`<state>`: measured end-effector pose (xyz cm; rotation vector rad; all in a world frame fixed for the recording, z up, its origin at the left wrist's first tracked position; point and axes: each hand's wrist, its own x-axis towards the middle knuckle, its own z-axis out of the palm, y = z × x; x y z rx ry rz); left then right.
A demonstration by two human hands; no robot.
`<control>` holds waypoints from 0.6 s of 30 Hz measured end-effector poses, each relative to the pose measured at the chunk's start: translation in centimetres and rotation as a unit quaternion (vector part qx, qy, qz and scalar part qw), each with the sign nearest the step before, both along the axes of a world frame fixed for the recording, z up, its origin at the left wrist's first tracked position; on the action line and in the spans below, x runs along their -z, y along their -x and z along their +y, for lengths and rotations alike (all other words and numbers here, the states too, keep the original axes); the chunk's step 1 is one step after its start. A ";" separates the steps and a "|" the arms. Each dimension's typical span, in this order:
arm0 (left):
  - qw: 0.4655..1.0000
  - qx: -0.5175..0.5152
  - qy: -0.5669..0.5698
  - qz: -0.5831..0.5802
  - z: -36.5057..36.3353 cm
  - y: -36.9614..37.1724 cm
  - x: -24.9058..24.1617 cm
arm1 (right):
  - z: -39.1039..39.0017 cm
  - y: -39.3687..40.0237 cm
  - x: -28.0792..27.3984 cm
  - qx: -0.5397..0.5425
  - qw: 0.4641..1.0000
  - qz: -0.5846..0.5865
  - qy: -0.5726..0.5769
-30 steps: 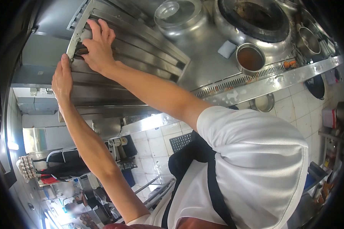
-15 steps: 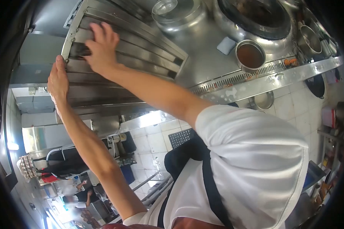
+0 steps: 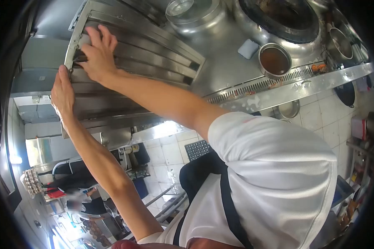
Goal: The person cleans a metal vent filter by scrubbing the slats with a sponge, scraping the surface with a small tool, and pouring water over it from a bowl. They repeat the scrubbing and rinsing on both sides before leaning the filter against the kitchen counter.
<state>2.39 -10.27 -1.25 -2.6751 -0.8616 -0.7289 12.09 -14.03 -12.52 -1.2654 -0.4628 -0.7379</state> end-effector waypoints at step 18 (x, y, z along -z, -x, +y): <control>1.000 -0.014 -0.006 -0.011 -0.2 0.5 0.2 | -1.6 0.2 1.3 -0.022 0.999 0.010 0.030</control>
